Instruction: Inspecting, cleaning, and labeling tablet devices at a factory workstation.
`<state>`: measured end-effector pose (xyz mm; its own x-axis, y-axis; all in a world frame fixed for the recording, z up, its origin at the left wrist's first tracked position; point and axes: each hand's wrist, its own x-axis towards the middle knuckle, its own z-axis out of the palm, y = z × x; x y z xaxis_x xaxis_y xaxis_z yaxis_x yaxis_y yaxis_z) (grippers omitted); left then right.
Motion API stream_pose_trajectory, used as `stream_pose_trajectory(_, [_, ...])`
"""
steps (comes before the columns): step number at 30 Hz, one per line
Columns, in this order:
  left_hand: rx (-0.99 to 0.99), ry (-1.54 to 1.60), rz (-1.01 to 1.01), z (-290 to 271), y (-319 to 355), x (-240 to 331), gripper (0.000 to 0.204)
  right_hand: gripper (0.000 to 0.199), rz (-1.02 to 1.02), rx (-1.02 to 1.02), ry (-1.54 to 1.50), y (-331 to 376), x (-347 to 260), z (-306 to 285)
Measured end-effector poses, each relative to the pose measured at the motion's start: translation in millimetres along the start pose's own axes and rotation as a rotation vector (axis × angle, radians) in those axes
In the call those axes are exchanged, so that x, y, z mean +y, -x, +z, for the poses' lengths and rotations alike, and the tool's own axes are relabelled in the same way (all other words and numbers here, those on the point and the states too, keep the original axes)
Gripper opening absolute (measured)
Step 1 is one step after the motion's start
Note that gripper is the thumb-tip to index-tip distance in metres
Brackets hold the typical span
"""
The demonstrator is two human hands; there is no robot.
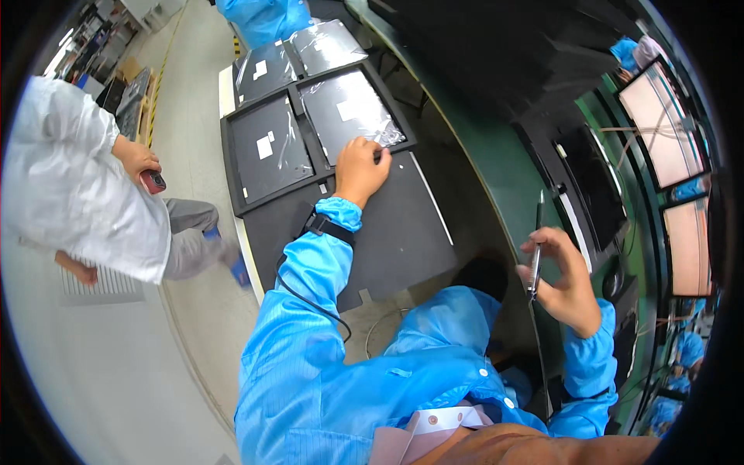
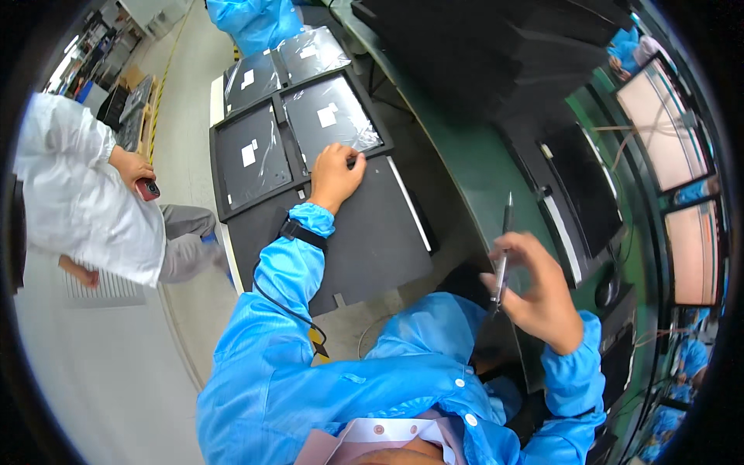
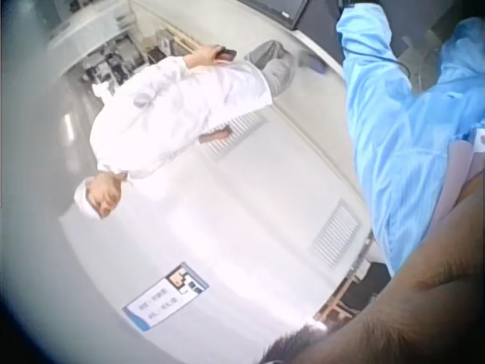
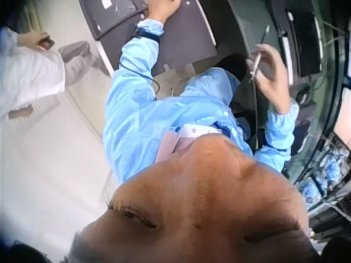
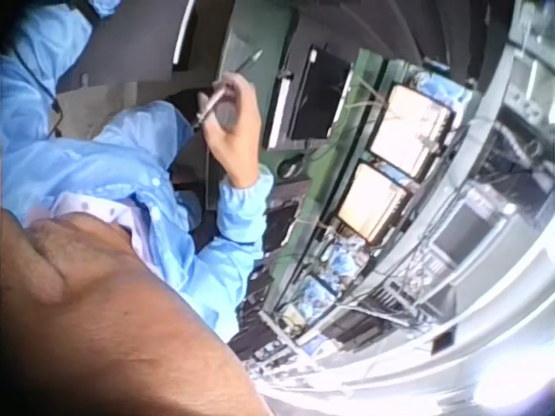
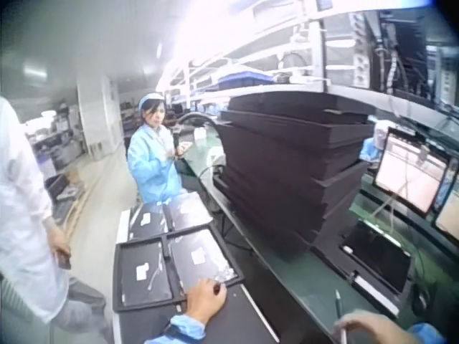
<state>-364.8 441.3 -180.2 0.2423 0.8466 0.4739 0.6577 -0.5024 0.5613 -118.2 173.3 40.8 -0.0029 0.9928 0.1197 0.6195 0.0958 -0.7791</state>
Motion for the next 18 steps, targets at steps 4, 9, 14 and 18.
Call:
stream_pose_trajectory(4, [-0.045,-0.036,0.008,-6,-12,20,0.029,0.021,-0.047,0.048,-0.111,-116,15,58])
stream_pose_trajectory(9, [-0.100,-0.009,-0.053,-5,-13,15,0.029,0.028,-0.203,0.168,-0.269,-285,69,191])
stream_pose_trajectory(14, [-0.110,0.047,-0.082,0,-14,15,0.025,0.037,0.103,0.174,-0.147,-366,122,233])
stream_pose_trajectory(18, [-0.137,0.054,-0.104,-4,-15,11,0.023,0.034,0.105,0.203,-0.072,-377,126,249])
